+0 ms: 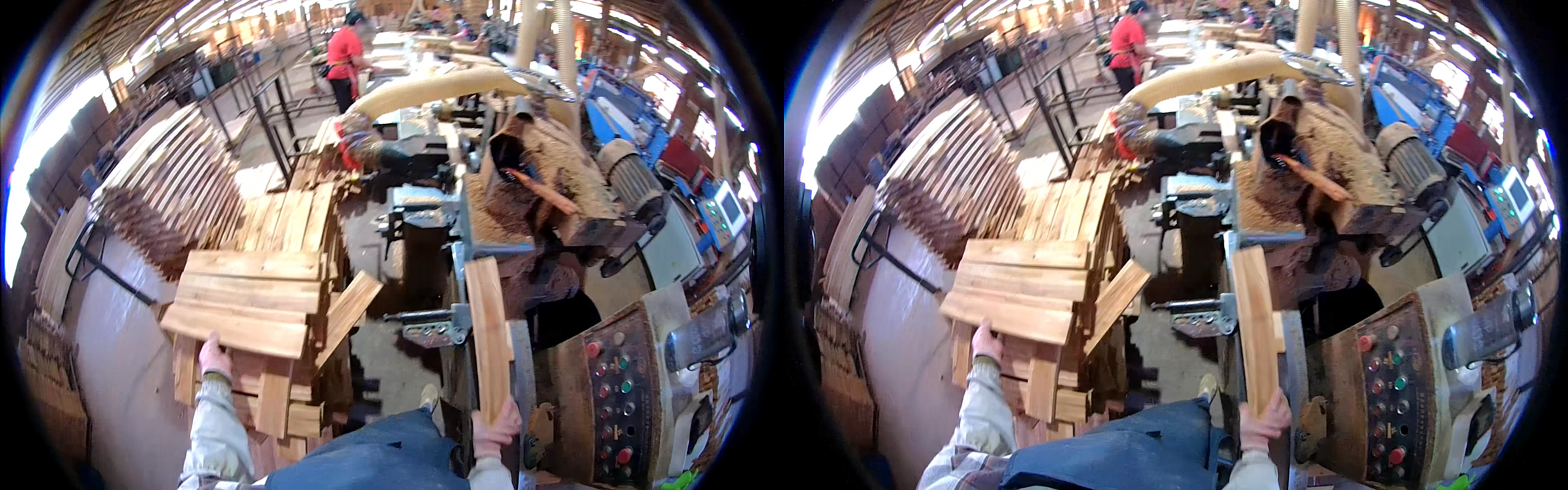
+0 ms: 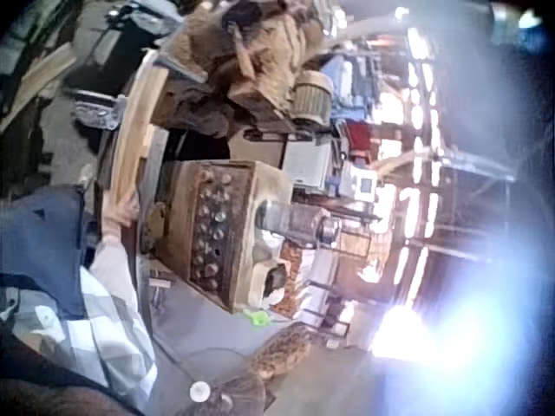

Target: The person feeds wooden planks into a planer machine one by one, then stacks the processed planks on a nearby pile. The person repeats this cycle of feeding and stacking throughout the clip.

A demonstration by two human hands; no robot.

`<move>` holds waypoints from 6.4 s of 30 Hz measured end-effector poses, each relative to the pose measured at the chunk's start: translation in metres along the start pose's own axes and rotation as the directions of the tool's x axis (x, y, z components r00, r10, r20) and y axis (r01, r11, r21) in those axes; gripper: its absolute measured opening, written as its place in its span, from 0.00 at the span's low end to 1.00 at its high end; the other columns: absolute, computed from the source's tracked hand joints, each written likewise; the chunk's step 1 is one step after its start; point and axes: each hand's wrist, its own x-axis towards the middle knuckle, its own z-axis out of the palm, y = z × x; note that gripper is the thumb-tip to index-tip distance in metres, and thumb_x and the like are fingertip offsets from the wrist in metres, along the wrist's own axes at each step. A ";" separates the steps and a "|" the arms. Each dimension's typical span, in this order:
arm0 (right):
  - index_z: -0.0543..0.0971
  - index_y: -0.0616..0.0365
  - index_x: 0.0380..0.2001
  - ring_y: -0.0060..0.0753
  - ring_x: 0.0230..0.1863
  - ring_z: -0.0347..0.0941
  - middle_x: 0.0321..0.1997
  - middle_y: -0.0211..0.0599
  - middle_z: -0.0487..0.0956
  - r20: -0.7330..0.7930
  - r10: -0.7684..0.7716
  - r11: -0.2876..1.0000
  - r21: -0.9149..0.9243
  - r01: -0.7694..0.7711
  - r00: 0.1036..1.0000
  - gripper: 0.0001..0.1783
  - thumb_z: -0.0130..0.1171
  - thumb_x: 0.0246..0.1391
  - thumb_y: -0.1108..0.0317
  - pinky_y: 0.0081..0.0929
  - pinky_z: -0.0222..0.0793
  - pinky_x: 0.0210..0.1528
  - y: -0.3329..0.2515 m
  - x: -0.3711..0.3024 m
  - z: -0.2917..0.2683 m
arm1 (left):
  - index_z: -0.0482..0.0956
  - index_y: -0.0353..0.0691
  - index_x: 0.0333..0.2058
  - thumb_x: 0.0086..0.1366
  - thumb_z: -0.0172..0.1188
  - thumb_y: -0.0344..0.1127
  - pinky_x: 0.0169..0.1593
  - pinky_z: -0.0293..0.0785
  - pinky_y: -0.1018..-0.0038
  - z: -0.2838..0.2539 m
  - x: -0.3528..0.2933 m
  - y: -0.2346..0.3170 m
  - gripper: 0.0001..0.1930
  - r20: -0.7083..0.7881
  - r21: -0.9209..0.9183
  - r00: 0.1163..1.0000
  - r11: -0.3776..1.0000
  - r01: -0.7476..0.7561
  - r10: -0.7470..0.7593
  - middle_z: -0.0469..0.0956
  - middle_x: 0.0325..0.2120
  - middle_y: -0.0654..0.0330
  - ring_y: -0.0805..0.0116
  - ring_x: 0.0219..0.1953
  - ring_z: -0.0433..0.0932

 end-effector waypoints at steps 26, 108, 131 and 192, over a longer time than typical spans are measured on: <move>0.75 0.59 0.69 0.67 0.72 0.69 0.73 0.63 0.72 0.107 -0.529 0.835 0.243 0.494 0.842 0.51 0.77 0.43 0.45 0.59 0.65 0.75 -0.048 0.101 0.077 | 0.81 0.35 0.53 0.69 0.73 0.39 0.48 0.85 0.63 0.065 -0.088 0.342 0.20 0.490 -0.819 0.853 0.241 0.521 -0.180 0.87 0.44 0.57 0.65 0.43 0.86; 0.69 0.66 0.73 0.70 0.65 0.71 0.67 0.61 0.74 0.255 0.141 0.930 -0.366 -0.040 0.956 0.60 0.75 0.35 0.49 0.61 0.66 0.68 0.111 -0.147 -0.087 | 0.79 0.39 0.63 0.73 0.61 0.45 0.58 0.81 0.56 0.352 -0.436 0.183 0.25 0.881 0.148 0.413 0.963 0.224 -0.231 0.85 0.50 0.38 0.45 0.55 0.86; 0.59 0.60 0.81 0.56 0.73 0.69 0.81 0.59 0.64 0.043 -0.335 0.942 0.020 0.334 0.941 0.44 0.61 0.74 0.48 0.53 0.69 0.72 0.033 0.008 0.002 | 0.88 0.42 0.51 0.79 0.50 0.61 0.55 0.77 0.40 0.409 -0.675 0.023 0.29 0.934 -0.090 -0.343 0.995 0.039 0.098 0.87 0.47 0.45 0.40 0.50 0.85; 0.77 0.54 0.63 0.58 0.55 0.80 0.50 0.49 0.84 0.224 -0.932 -0.150 0.475 0.867 -0.284 0.47 0.78 0.44 0.42 0.53 0.77 0.56 -0.393 -0.052 0.013 | 0.77 0.42 0.56 0.47 0.82 0.45 0.60 0.78 0.50 -0.087 0.033 -0.038 0.37 -0.214 0.377 0.973 0.912 0.161 -0.083 0.81 0.50 0.44 0.40 0.56 0.79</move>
